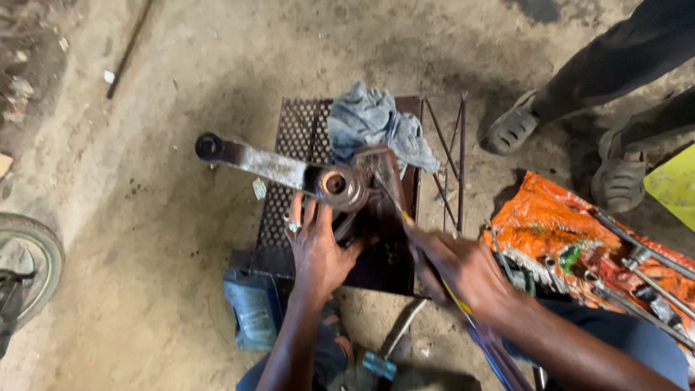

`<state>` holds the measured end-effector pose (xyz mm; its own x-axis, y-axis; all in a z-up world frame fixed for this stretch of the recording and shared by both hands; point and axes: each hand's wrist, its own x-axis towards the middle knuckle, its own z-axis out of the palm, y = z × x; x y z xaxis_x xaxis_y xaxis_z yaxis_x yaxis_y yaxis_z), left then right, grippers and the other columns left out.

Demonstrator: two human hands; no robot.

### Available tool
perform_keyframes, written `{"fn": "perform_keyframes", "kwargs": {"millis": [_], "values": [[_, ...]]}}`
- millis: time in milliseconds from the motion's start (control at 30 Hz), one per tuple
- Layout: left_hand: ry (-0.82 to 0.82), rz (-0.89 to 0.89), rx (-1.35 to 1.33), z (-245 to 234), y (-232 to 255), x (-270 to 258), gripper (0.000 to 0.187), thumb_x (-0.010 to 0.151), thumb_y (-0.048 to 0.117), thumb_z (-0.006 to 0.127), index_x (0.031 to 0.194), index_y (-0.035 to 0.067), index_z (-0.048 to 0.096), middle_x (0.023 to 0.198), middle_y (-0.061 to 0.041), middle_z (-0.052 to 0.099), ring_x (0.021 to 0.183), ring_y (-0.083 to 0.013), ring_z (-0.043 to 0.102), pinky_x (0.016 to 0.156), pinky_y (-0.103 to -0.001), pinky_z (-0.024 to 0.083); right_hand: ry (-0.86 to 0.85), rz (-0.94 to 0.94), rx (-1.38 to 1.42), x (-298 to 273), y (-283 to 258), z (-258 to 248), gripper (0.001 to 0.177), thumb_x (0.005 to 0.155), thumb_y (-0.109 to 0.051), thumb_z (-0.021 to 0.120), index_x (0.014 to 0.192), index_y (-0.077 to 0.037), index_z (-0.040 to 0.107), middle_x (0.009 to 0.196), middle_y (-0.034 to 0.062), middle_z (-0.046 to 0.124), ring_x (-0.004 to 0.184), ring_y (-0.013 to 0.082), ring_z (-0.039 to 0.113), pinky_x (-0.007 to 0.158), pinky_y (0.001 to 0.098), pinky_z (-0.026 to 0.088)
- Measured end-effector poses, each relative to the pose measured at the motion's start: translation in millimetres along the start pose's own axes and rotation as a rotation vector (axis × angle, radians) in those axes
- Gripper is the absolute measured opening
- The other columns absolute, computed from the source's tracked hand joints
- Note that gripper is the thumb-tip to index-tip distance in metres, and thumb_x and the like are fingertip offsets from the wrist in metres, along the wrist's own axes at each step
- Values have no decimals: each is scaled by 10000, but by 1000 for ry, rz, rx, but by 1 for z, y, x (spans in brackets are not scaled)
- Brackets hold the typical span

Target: The person uses a screwdriver and a cloth to clean and manipulate a metal mechanical part on a metal mesh stand.

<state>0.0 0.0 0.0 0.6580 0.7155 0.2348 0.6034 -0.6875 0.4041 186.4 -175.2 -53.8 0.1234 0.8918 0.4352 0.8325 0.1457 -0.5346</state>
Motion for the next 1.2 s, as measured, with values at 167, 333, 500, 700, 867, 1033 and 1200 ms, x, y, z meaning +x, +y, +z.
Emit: {"fn": "perform_keyframes", "kwargs": {"millis": [167,333,500,700,867,1033,1200], "values": [[41,39,-40,-1,2,-3,919,649,425,912,1395,50,529,1419,-201,551,1458,-466,290,1158,-583,263,-46,80,73,28,-29,-33,669,765,-1,693,1407,32,506,751,82,655,543,227,640,452,370,549],[56,62,-38,-3,2,-4,897,691,445,920,1391,35,538,1411,-218,556,1455,-470,306,1136,-597,275,-144,211,11,35,-28,-31,623,836,3,636,1447,-14,516,769,97,670,534,224,649,464,369,564],[62,79,-27,-5,4,-3,937,657,465,906,1393,20,534,1375,-219,568,1460,-478,299,1128,-603,271,142,47,66,22,-22,-40,293,885,-64,689,1176,-43,663,941,158,748,722,246,740,602,324,618],[-2,0,-9,-2,1,-1,923,664,450,923,1380,26,524,1392,-201,565,1452,-460,275,1134,-619,253,150,44,207,7,-15,-43,281,930,-55,638,1199,8,691,864,114,780,641,179,744,492,307,617],[9,6,-26,-2,6,0,967,661,443,923,1427,38,494,1401,-183,560,1475,-461,264,1116,-627,258,78,98,241,3,0,-27,249,929,-46,612,1148,6,717,819,116,782,551,168,720,429,295,601],[-2,11,-11,-2,3,-2,983,662,479,902,1446,59,482,1407,-190,561,1472,-451,267,1115,-627,272,94,87,303,-9,-2,-24,248,969,-95,592,1158,6,718,853,104,797,593,153,749,486,283,611],[60,78,19,5,-5,-5,1016,727,638,831,1465,33,484,1402,-230,563,1472,-478,270,1137,-637,257,14,175,455,3,14,-53,289,954,-119,635,1188,29,715,923,120,808,721,171,810,601,282,664]]}}
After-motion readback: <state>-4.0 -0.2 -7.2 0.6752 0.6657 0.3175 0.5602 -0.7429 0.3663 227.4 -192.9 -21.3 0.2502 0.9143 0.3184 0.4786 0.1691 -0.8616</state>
